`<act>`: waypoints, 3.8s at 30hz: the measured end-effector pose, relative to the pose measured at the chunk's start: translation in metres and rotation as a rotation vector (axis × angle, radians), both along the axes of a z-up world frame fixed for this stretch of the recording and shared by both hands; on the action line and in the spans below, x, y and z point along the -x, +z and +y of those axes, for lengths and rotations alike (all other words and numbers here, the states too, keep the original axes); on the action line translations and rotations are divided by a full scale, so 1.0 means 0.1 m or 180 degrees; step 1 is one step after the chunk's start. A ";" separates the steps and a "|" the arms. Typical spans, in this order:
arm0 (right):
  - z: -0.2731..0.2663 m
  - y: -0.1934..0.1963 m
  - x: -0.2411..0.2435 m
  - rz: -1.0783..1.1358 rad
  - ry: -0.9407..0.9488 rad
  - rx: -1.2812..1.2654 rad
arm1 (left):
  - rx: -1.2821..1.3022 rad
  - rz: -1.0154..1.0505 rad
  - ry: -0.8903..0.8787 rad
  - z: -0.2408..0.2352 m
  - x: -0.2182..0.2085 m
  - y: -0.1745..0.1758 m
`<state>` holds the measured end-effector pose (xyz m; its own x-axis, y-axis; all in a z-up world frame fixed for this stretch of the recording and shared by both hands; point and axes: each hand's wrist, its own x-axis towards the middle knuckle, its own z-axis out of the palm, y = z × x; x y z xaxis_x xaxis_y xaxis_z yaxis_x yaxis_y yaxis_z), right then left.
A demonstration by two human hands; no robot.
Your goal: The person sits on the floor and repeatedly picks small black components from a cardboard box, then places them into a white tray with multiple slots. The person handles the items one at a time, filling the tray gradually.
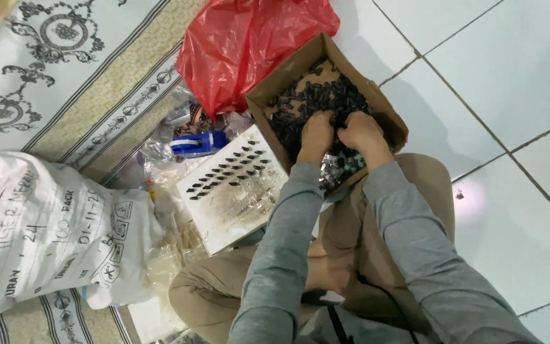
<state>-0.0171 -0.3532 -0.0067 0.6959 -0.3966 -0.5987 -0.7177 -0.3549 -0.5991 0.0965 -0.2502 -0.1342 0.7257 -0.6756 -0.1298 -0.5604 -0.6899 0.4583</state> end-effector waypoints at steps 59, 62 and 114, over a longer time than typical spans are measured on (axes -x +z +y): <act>0.03 -0.06 -0.07 -0.1372 -0.0273 -0.0076 | 0.2521 0.1590 0.1087 2.13 1.02 2.12; 0.06 -0.11 -0.13 -0.1556 -0.0211 -0.0175 | 0.2960 0.1739 0.1476 2.60 1.01 2.03; 2.01 0.36 0.18 -0.2130 0.0464 -0.0951 | 0.3850 0.1897 0.1891 2.43 0.97 1.32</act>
